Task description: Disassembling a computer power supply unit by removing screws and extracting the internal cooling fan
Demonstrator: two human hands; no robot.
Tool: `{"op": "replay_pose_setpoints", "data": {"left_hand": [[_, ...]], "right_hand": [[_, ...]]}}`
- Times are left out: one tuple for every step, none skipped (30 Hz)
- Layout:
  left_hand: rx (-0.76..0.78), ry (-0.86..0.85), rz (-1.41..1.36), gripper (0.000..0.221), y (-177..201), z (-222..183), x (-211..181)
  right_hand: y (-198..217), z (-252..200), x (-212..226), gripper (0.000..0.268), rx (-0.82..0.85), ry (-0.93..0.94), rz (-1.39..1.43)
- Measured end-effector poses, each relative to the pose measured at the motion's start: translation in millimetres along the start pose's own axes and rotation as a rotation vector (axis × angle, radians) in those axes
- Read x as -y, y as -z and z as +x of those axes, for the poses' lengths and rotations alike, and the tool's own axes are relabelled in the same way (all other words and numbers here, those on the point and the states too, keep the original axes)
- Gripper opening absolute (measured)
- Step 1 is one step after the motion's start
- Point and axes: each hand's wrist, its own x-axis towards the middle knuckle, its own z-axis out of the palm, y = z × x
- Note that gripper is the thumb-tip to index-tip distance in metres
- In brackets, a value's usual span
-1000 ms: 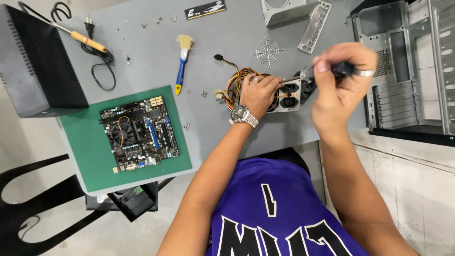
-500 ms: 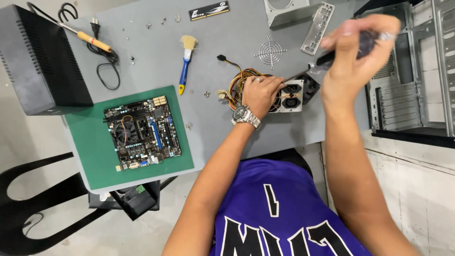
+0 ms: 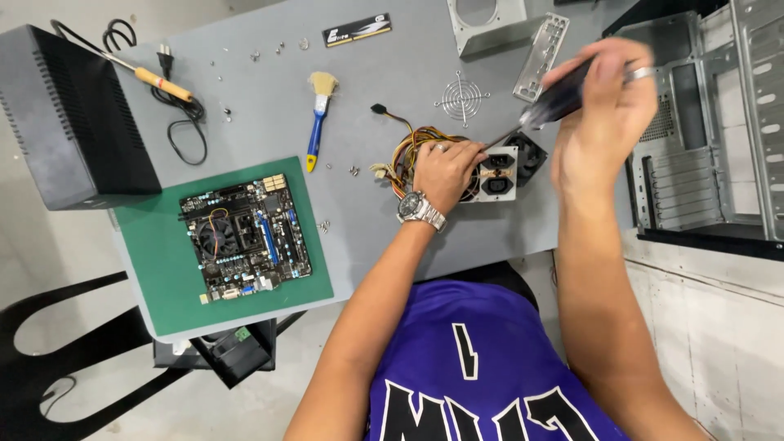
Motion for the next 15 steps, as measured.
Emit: {"op": "replay_pose_setpoints", "data": {"left_hand": [[-0.001, -0.001, 0.002, 0.016, -1.1, -0.1, 0.4], [-0.005, 0.001, 0.002, 0.015, -2.2, -0.4, 0.7], [-0.007, 0.002, 0.001, 0.015, -3.0, -1.5, 0.8], [-0.006, 0.000, 0.003, 0.015, -3.4, -1.3, 1.4], [-0.017, -0.011, 0.024, 0.014, -4.0, -1.2, 1.0], [-0.028, -0.023, 0.046, 0.014, -4.6, -1.1, 0.5], [-0.031, -0.028, 0.046, 0.014, -4.7, -1.6, -0.5], [-0.029, -0.018, 0.042, 0.014, -4.7, -2.0, -1.2], [-0.026, -0.004, 0.040, 0.014, -4.5, -3.0, -2.3], [-0.028, -0.006, 0.041, 0.014, -2.1, 0.8, -2.4], [-0.041, -0.013, 0.044, 0.014, 0.6, 1.8, -3.5], [-0.054, -0.020, 0.048, 0.013, 3.1, 2.7, -4.4], [-0.056, -0.021, 0.047, 0.013, 3.4, 3.3, -3.9], [-0.057, -0.030, 0.050, 0.014, 3.6, 3.9, -3.1], [-0.055, -0.036, 0.050, 0.015, 3.7, 2.5, -3.4]], "right_hand": [[7.8, 2.7, 0.3, 0.040, 0.001, 0.001, 0.002], [15.6, 5.2, 0.7, 0.042, 0.283, -0.087, 0.123], [23.7, 6.9, 1.1, 0.044, 0.565, -0.173, 0.243], [22.4, 12.2, 7.1, 0.044, 0.564, -0.172, 0.245], [22.1, 17.2, 13.6, 0.034, 0.823, -0.260, 0.340], [21.8, 22.1, 20.2, 0.028, 1.081, -0.352, 0.434], [22.7, 20.4, 13.2, 0.028, 1.080, -0.345, 0.431], [23.4, 18.8, 6.1, 0.028, 0.975, -0.314, 0.438], [24.0, 17.6, -1.3, 0.030, 0.872, -0.287, 0.446], [18.0, 17.1, -3.9, 0.030, 0.873, -0.284, 0.446], [12.7, 14.2, -6.6, 0.042, 0.686, -0.099, 0.371], [7.2, 11.3, -9.5, 0.058, 0.492, 0.076, 0.292], [3.1, 9.3, -9.4, 0.058, 0.493, 0.078, 0.291], [-1.0, 7.4, -9.4, 0.053, 0.274, 0.162, 0.144], [-4.5, 4.2, -9.6, 0.049, 0.055, 0.244, -0.005]]}}
